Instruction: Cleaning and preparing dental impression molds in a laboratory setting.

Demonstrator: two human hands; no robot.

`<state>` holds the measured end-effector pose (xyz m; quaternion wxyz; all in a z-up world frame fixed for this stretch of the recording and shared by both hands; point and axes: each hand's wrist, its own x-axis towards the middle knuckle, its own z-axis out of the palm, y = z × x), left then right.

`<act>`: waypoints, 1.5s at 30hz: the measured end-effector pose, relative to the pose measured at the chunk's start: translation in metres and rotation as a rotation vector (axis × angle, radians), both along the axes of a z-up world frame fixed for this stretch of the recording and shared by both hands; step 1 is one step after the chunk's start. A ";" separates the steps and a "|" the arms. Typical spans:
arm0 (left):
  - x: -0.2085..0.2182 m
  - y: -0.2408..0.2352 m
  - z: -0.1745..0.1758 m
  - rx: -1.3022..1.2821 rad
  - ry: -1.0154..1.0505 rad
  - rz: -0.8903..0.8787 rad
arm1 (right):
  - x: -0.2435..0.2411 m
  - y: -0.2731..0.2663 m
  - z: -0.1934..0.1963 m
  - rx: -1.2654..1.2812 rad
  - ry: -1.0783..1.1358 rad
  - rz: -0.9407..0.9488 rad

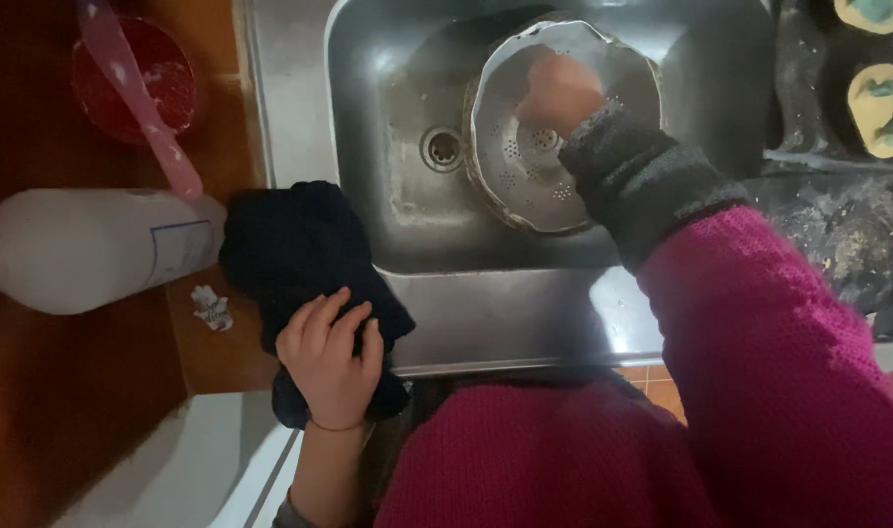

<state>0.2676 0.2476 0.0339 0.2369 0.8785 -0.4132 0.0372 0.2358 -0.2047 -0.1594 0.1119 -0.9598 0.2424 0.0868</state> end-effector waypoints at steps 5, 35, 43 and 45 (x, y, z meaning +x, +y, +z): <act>0.000 0.000 0.002 0.019 -0.030 -0.029 | 0.009 0.003 0.012 -0.006 0.001 0.033; 0.039 -0.289 -0.135 -0.573 1.461 -0.022 | -0.226 0.042 0.181 0.804 -0.879 -0.577; 0.020 -0.340 -0.162 0.189 0.482 -0.455 | -0.263 0.096 0.175 0.645 -0.643 -0.789; 0.013 -0.347 -0.162 0.460 0.440 -0.523 | -0.264 0.102 0.180 0.569 -0.559 -0.736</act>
